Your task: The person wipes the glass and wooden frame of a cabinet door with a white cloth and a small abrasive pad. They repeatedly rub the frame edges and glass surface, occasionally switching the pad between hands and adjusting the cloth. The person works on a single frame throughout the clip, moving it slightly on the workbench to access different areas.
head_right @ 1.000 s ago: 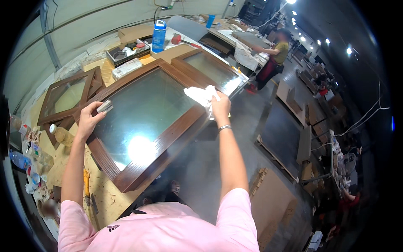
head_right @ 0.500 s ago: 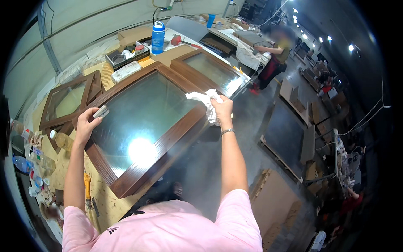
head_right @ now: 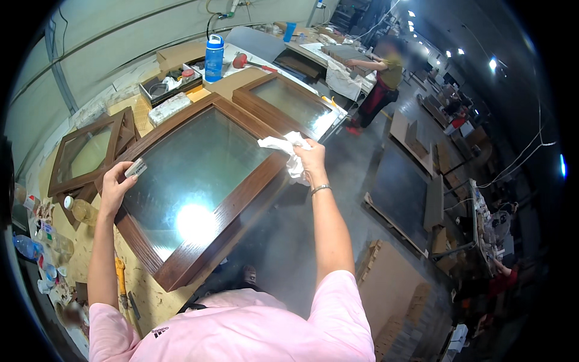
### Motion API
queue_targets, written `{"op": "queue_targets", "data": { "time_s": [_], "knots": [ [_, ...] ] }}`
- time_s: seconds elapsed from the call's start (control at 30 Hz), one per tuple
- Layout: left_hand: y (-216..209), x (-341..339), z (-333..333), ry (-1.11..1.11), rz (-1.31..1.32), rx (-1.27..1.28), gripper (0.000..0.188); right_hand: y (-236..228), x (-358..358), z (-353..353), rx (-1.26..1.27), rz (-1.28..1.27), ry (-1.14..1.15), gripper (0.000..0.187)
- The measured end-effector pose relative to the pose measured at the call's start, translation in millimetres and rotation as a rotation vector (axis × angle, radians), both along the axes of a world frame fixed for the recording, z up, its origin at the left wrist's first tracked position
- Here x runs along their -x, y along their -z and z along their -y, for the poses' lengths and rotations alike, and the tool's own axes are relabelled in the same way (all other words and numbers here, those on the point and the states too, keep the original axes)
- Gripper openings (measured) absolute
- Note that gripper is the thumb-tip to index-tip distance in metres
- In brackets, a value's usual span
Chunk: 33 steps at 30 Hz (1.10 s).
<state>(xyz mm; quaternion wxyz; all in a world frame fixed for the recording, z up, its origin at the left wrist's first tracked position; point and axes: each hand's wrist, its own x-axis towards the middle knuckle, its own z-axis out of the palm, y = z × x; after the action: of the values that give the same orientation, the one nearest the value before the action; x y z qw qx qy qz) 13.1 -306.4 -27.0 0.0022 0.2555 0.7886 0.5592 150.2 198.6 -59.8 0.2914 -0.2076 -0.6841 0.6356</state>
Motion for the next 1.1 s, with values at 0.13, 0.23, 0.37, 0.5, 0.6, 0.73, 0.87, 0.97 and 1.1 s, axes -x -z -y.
{"op": "queue_targets", "data": {
  "time_s": [0.13, 0.23, 0.37, 0.5, 0.6, 0.73, 0.87, 0.97, 1.1],
  "knots": [
    [-0.3, -0.9, -3.2, 0.011, -0.001, -0.037, 0.031, -22.4, -10.2, 25.7, -0.527, 0.213, 0.197, 0.024],
    [-3.1, -1.5, -4.4, 0.023, 0.004, -0.058, 0.030, -17.7, -36.5, 78.1, -0.671, 0.016, 0.107, 0.032],
    [0.4, -2.4, -0.8, 0.007, 0.002, -0.034, 0.029, -7.5, -98.3, 226.8, -0.835, -0.198, -0.194, 0.036],
    [-1.0, -2.2, -1.7, 0.026, 0.013, -0.043, 0.028, -44.7, -134.3, 297.0, -0.916, -0.243, -0.777, 0.036],
    [-0.3, -1.8, 0.4, 0.040, -0.002, -0.057, 0.029, -34.7, -75.7, 243.5, -0.937, -0.208, -0.419, 0.037],
    [-2.6, -1.4, -1.5, 0.045, -0.011, -0.040, 0.030, -39.5, -46.3, 189.1, -0.990, -0.100, -0.511, 0.039],
    [0.7, 0.0, 0.5, 0.042, -0.017, -0.038, 0.029, -56.9, -66.1, 191.7, -1.056, -0.101, -0.662, 0.061],
    [4.3, 0.5, 1.7, 0.042, -0.018, -0.053, 0.029, -60.9, -69.7, 191.4, -1.139, -0.061, -0.698, 0.056],
    [-2.1, -2.3, -5.2, 0.048, -0.008, -0.052, 0.028, -53.7, -71.6, 190.9, -1.131, -0.057, -0.649, 0.046]
  ]
}}
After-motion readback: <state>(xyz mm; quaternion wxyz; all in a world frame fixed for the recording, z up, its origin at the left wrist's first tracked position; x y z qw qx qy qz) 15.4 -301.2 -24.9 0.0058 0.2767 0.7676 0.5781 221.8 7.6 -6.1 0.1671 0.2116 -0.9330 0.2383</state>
